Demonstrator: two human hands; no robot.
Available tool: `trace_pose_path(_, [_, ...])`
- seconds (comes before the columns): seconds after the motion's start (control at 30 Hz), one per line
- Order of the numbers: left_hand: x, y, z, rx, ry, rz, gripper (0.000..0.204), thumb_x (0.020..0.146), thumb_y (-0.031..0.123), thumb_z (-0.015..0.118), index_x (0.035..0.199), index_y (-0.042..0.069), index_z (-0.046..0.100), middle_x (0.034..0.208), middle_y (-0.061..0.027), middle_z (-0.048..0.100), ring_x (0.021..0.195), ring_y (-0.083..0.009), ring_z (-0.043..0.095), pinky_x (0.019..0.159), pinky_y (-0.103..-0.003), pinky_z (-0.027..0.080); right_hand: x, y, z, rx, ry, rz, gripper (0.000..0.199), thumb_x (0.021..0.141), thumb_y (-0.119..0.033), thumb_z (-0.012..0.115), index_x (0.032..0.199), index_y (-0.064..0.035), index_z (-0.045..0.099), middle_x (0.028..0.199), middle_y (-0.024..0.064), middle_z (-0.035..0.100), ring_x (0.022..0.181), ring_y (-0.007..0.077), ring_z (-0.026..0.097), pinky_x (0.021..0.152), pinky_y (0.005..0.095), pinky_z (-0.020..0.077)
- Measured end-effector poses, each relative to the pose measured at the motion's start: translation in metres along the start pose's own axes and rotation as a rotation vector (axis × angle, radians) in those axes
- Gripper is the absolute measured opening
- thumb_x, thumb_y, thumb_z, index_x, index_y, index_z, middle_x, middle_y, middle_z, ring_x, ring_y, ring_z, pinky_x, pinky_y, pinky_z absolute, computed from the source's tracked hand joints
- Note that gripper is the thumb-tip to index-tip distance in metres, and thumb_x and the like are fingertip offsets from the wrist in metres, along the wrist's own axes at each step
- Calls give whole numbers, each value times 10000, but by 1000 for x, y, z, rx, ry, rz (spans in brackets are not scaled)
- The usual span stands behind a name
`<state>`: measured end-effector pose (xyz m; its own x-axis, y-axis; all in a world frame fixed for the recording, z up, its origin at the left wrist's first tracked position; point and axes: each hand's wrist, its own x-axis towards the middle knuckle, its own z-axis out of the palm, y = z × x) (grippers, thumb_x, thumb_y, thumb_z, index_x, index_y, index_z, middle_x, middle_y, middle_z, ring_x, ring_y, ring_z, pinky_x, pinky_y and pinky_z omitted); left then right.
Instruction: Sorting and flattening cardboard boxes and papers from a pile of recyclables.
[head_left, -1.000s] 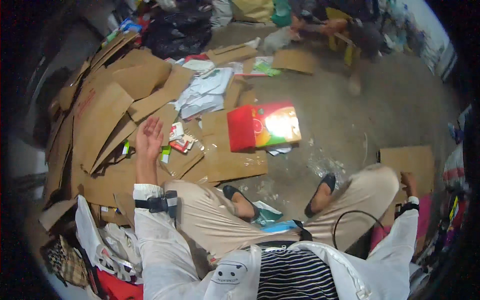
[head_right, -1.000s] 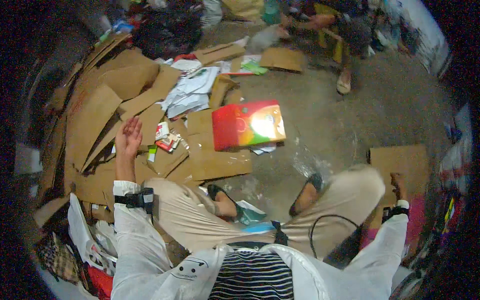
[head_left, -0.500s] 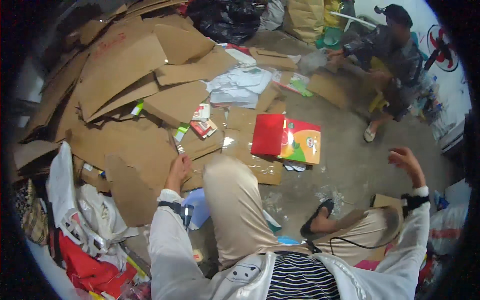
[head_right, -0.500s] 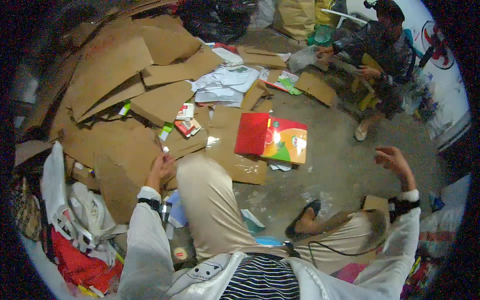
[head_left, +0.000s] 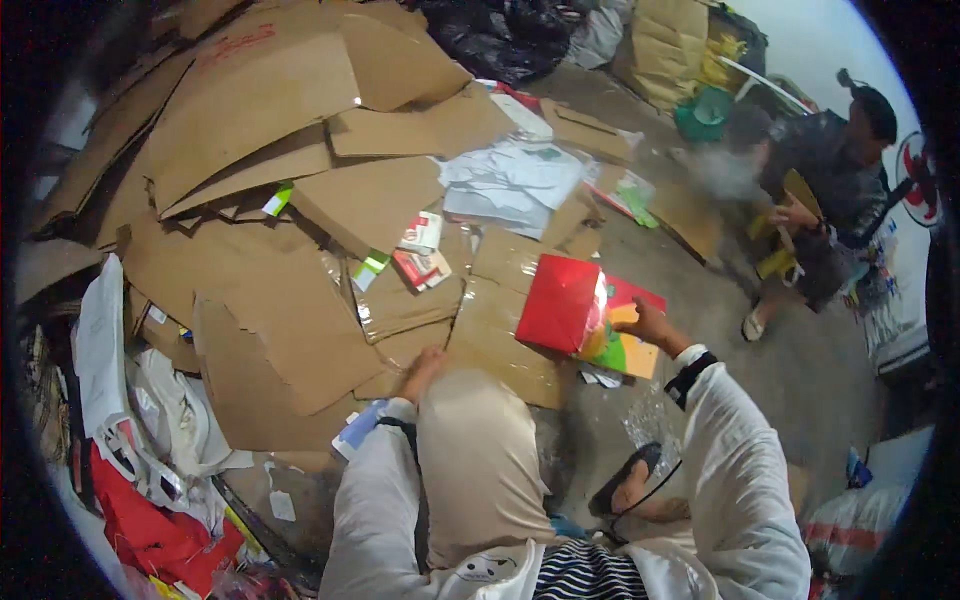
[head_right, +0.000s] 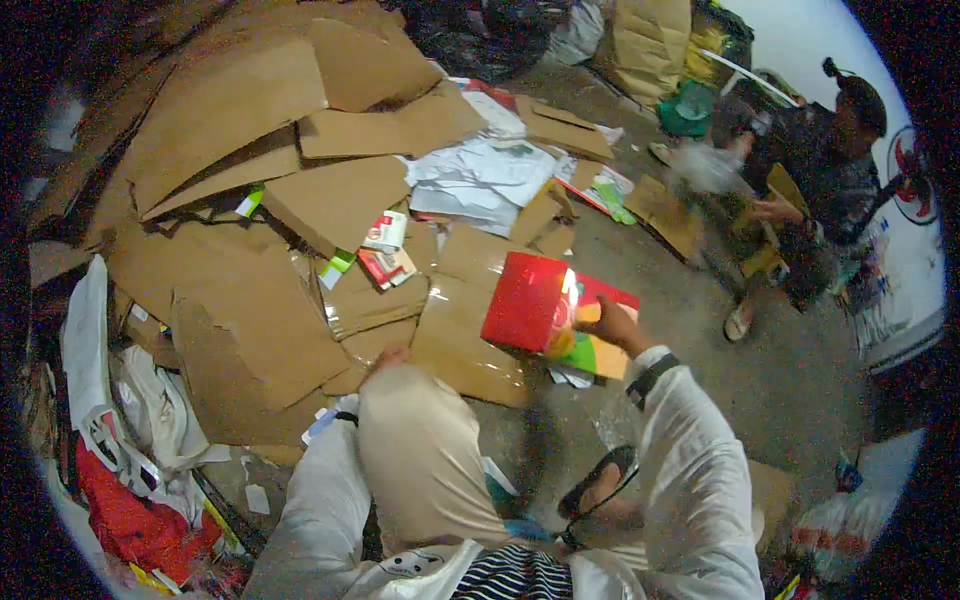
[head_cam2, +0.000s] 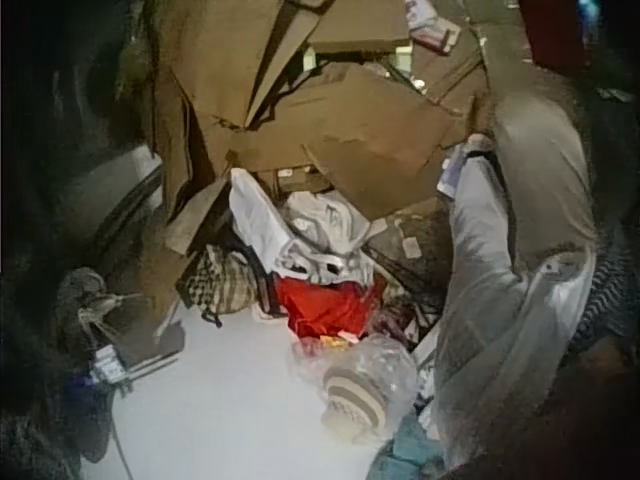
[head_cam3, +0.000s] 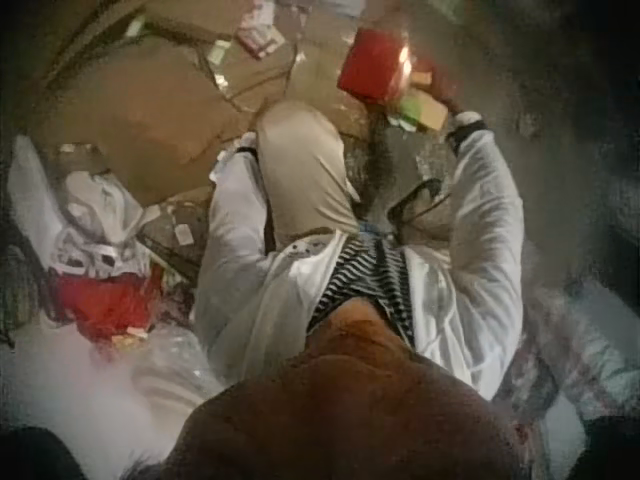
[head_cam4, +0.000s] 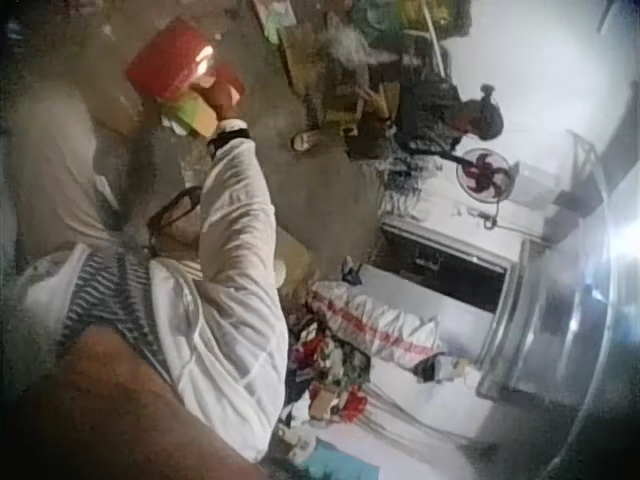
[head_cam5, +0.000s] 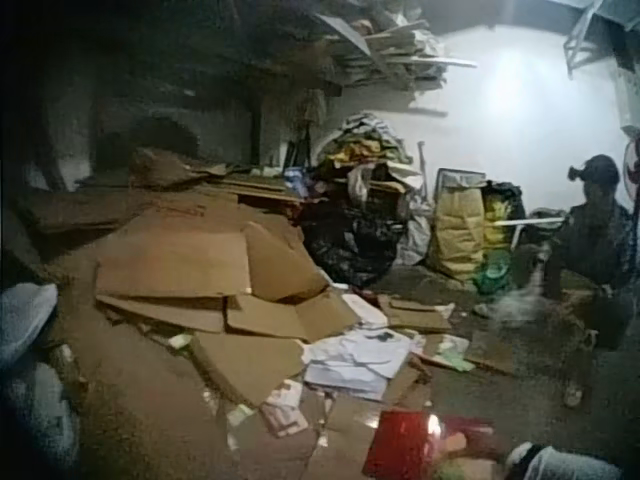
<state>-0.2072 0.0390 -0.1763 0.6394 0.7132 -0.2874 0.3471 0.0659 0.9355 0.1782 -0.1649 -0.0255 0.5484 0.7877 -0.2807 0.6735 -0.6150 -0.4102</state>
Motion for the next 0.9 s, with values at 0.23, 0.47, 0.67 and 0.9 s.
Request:
trace_pose_path(0.23, [26, -31, 7, 303, -83, -260, 288, 770, 260, 513, 915, 13, 546, 835, -69, 583, 781, -165, 534, 660, -305, 429, 82, -11, 64, -110, 202, -91, 928, 468, -346, 782, 1145, 64, 298, 1159, 228, 381, 1085, 354, 368, 887, 380, 343])
trace_pose_path(0.47, [6, -5, 26, -272, -257, -276, 328, 771, 193, 535, 1032, -4, 511, 936, -62, 574, 818, -130, 532, 682, -266, 433, 126, -5, 82, -8, 1, 35, 965, 462, -356, 778, 1185, 35, 273, 1171, 227, 381, 1080, 347, 379, 910, 377, 329])
trace_pose_path(0.67, [5, 18, 22, -270, -243, -206, 331, 784, 129, 522, 1082, 1, 458, 947, -53, 552, 830, -118, 510, 702, -257, 432, 120, 43, 119, -118, -132, 9, 845, 469, -405, 757, 1127, -50, 364, 1065, 191, 474, 1017, 344, 442, 841, 401, 382])
trace_pose_path(0.9, [-15, 70, -25, -338, -200, -222, 373, 781, 61, 510, 1137, 10, 410, 995, -67, 533, 858, -136, 518, 732, -267, 439, 93, 42, 122, -537, 10, -130, 835, 542, -367, 692, 1233, -140, 281, 1228, 106, 334, 1157, 293, 299, 814, 602, 276])
